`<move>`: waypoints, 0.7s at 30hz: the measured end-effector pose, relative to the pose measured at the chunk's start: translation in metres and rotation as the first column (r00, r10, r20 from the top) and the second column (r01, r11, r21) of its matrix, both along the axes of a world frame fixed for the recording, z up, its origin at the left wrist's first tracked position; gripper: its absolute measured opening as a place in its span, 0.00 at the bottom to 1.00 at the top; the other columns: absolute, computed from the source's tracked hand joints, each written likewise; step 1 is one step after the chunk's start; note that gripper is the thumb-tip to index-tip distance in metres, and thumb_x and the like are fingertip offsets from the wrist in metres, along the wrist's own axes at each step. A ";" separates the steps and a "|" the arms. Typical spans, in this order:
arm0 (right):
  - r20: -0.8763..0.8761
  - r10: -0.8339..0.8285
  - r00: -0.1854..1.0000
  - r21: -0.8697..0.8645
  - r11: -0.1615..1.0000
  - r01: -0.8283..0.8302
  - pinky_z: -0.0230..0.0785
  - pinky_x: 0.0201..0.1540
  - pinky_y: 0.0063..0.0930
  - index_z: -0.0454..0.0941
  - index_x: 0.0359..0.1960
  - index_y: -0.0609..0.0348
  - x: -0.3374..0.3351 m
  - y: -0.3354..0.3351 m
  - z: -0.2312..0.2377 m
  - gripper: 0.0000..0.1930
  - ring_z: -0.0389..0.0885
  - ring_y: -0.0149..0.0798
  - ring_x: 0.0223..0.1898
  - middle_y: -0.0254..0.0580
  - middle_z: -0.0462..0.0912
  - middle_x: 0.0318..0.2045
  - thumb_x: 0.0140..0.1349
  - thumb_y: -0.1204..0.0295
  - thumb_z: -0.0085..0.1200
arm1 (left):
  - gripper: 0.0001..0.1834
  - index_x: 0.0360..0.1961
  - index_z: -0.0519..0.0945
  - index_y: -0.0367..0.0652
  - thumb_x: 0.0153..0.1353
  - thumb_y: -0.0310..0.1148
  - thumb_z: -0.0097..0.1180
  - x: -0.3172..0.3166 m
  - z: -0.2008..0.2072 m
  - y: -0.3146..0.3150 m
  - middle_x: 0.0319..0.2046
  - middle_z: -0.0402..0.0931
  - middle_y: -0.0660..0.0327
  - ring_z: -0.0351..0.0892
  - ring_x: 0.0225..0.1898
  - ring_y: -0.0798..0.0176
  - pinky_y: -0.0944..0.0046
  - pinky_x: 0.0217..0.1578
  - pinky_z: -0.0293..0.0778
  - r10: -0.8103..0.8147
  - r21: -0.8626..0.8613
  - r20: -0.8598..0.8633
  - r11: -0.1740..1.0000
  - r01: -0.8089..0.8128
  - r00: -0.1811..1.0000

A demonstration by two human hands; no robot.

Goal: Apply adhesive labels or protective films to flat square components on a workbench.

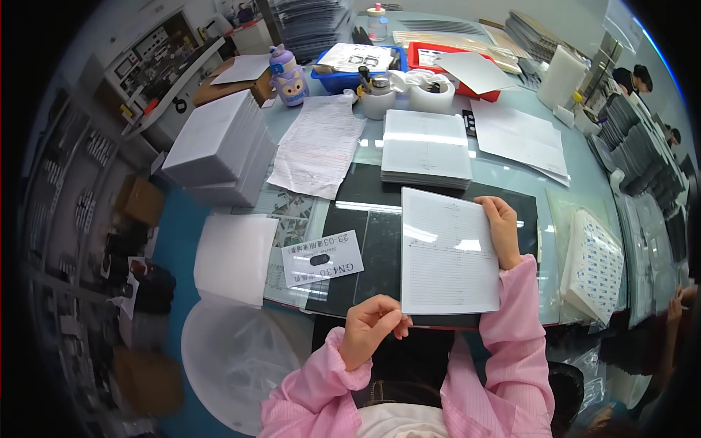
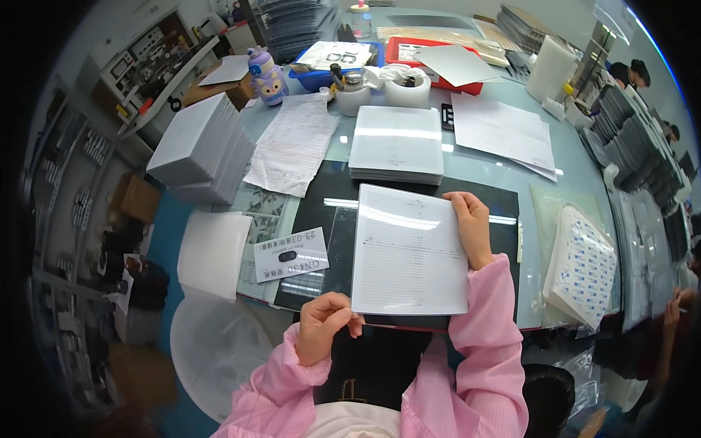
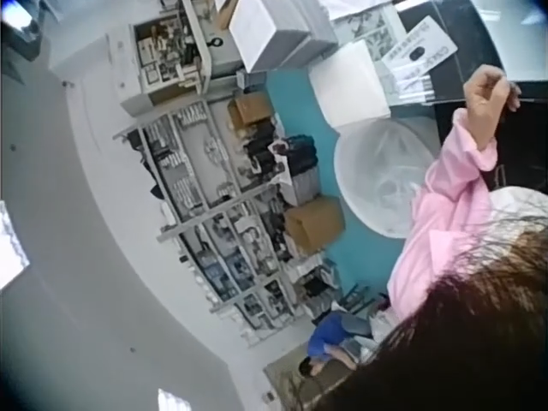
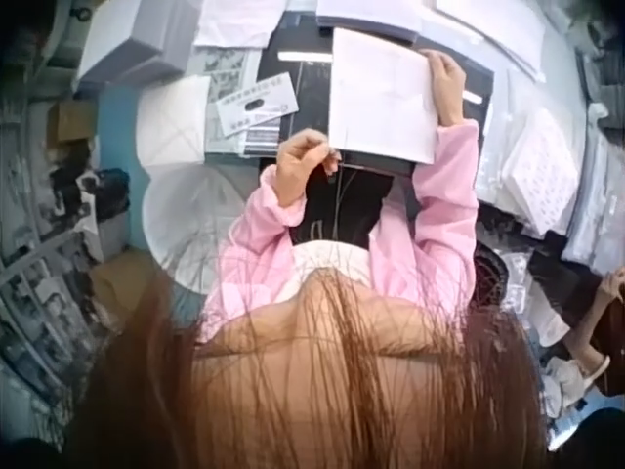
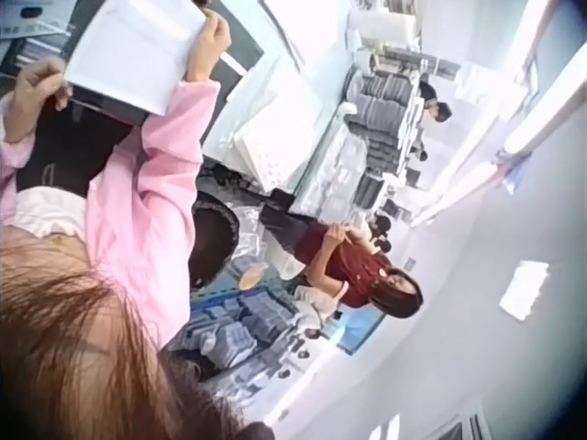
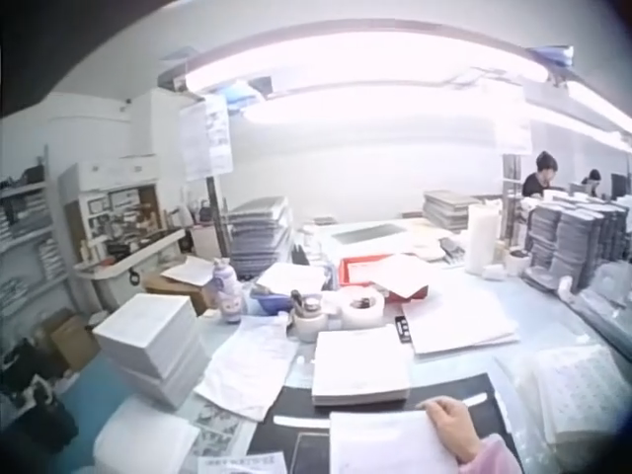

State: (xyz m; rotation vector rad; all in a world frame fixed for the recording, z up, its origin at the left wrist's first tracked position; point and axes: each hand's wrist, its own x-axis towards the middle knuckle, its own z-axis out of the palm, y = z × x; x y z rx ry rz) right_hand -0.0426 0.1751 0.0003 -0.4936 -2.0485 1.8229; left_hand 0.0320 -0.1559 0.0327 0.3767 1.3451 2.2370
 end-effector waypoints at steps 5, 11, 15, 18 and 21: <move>0.020 0.076 0.997 -0.024 0.997 -0.076 0.69 0.33 0.18 0.85 0.42 0.64 -0.002 -0.007 -0.007 0.15 0.77 0.22 0.29 0.33 0.85 0.31 0.76 0.65 0.51 | 0.07 0.43 0.81 0.34 0.69 0.18 0.51 -0.009 0.002 0.009 0.40 0.83 0.57 0.82 0.35 0.69 0.68 0.37 0.79 -0.015 0.110 -0.138 0.993 0.030 0.990; 0.062 0.180 0.982 -0.247 0.956 -0.160 0.71 0.33 0.18 0.84 0.43 0.64 0.000 -0.022 -0.012 0.16 0.78 0.22 0.29 0.34 0.85 0.31 0.77 0.64 0.50 | 0.09 0.46 0.82 0.33 0.68 0.15 0.53 -0.015 0.004 0.038 0.41 0.82 0.59 0.82 0.36 0.70 0.68 0.39 0.80 0.115 0.127 -0.305 0.989 -0.080 0.945; 0.010 0.155 0.988 -0.354 0.924 -0.141 0.73 0.33 0.19 0.83 0.44 0.64 -0.002 -0.023 -0.007 0.16 0.79 0.23 0.28 0.35 0.85 0.32 0.78 0.63 0.49 | 0.08 0.50 0.78 0.35 0.74 0.26 0.51 -0.019 0.000 0.037 0.41 0.82 0.59 0.82 0.37 0.70 0.67 0.40 0.80 0.038 0.143 -0.131 0.990 -0.019 0.991; 0.010 0.131 0.991 -0.338 0.934 -0.120 0.73 0.33 0.18 0.83 0.43 0.63 -0.001 -0.023 -0.007 0.15 0.79 0.22 0.29 0.33 0.85 0.31 0.78 0.63 0.49 | 0.20 0.51 0.74 0.37 0.80 0.46 0.46 -0.019 -0.001 0.040 0.40 0.81 0.59 0.80 0.38 0.71 0.69 0.40 0.78 0.051 0.249 -0.127 0.968 -0.018 0.991; 0.034 0.152 0.988 -0.280 0.950 -0.136 0.72 0.33 0.17 0.83 0.43 0.63 0.001 -0.026 -0.014 0.16 0.79 0.22 0.29 0.33 0.84 0.31 0.78 0.63 0.49 | 0.18 0.48 0.76 0.39 0.78 0.45 0.49 -0.018 0.005 0.045 0.39 0.80 0.59 0.79 0.38 0.72 0.70 0.39 0.77 0.026 0.327 -0.246 0.943 0.058 0.969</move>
